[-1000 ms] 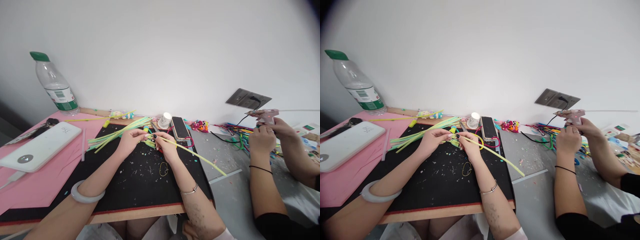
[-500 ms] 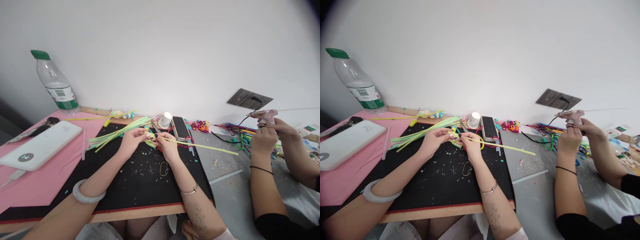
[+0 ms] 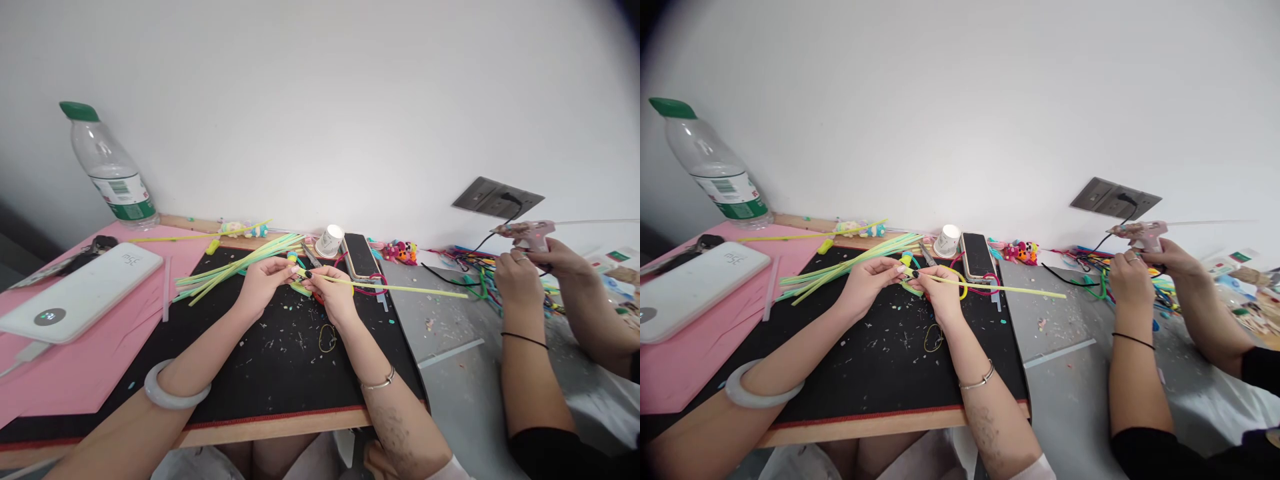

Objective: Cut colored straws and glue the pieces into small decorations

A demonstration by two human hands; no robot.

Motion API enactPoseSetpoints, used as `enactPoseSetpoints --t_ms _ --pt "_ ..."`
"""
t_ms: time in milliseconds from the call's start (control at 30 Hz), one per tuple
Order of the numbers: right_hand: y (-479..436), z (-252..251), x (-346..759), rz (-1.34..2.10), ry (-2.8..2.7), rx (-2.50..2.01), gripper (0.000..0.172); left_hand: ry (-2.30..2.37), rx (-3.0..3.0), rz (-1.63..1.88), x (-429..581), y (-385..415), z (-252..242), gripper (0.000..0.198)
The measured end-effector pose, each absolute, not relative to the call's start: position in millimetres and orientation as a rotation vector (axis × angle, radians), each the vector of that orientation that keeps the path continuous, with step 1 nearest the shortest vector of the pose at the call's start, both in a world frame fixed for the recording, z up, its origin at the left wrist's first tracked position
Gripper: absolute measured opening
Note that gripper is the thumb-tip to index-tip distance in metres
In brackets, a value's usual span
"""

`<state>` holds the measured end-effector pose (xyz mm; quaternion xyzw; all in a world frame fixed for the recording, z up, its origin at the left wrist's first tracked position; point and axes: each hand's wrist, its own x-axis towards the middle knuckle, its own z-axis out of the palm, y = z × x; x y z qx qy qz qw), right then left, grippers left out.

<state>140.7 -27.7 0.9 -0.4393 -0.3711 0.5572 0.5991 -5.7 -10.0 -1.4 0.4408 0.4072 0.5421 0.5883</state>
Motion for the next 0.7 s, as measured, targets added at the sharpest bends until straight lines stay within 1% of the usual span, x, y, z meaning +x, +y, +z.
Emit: enactPoseSetpoints --t_ms 167,267,400,500,600,700 --pt "-27.8 -1.1 137.5 1.289 -0.845 -0.947 0.017 0.817 0.989 1.181 1.7 -13.8 -7.7 0.035" --pt "-28.0 -2.4 135.9 1.282 -0.880 -0.938 0.017 0.819 1.033 1.146 5.9 -16.4 -10.4 0.034" --pt "-28.0 -4.2 135.2 1.239 -0.946 -0.953 0.016 0.864 1.053 1.181 8.1 -19.3 -10.0 0.030" --pt "-28.2 -3.9 135.1 1.269 -0.944 -0.943 0.017 0.828 1.058 1.220 8.1 -19.7 -8.5 0.026" --pt "-28.9 -1.9 135.2 1.324 -0.940 -0.922 0.020 0.843 1.025 1.262 7.0 -17.7 -8.1 0.026" --pt "-29.2 -0.7 136.3 1.269 -0.974 -0.937 0.020 0.940 1.050 1.320 4.7 -14.7 -8.6 0.027"
